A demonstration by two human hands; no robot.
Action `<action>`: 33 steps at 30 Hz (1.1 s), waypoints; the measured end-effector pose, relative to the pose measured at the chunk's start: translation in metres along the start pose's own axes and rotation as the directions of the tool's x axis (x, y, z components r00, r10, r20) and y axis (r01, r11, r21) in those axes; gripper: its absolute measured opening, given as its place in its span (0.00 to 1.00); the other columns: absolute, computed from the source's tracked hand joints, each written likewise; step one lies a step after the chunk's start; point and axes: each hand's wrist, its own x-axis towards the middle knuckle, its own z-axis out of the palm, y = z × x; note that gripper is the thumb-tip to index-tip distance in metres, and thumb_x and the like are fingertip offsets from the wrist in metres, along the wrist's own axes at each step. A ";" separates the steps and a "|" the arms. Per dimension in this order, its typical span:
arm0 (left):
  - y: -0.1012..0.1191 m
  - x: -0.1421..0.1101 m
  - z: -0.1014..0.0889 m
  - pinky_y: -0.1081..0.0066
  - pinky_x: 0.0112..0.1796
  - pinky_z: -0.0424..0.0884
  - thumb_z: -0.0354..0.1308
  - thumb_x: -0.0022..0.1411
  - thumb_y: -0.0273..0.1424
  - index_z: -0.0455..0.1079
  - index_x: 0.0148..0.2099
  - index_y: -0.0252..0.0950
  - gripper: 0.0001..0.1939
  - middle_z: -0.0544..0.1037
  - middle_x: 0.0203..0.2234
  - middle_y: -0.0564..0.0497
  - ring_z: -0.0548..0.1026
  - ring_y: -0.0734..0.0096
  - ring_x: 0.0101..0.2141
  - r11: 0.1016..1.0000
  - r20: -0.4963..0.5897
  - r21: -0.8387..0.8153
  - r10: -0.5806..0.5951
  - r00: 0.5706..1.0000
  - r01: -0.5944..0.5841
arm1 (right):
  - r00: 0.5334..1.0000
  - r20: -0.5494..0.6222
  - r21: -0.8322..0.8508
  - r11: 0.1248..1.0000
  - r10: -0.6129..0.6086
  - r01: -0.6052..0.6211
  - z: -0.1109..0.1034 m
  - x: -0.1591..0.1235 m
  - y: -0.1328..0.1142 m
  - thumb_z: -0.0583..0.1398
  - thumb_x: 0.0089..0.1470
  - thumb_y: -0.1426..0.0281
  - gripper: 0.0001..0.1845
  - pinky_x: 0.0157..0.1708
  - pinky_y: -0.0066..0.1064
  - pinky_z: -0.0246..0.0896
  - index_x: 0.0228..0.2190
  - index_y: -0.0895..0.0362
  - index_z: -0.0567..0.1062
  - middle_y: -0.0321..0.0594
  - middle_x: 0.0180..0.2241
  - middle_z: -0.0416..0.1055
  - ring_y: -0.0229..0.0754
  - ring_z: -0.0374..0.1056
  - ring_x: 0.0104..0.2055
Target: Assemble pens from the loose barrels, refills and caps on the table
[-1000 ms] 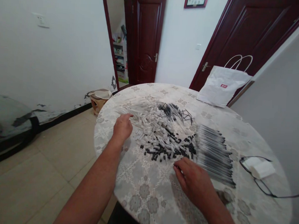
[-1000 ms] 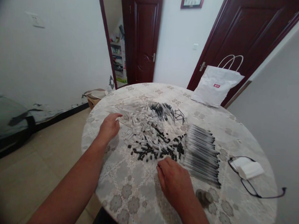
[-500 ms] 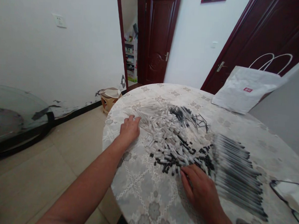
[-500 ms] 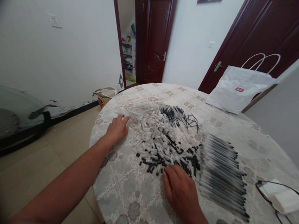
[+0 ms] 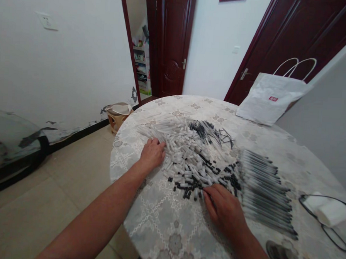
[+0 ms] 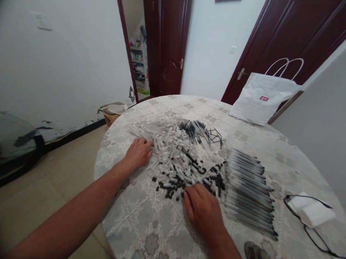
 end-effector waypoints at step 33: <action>0.047 -0.038 -0.016 0.58 0.47 0.67 0.56 0.65 0.37 0.72 0.47 0.37 0.12 0.72 0.40 0.42 0.70 0.55 0.44 0.950 0.095 -0.055 0.311 0.946 -0.307 | 0.994 0.109 -0.011 1.000 0.018 -0.017 0.002 -0.001 -0.009 0.54 0.67 0.70 0.11 0.40 0.33 0.62 0.38 0.55 0.77 0.42 0.34 0.72 0.43 0.70 0.37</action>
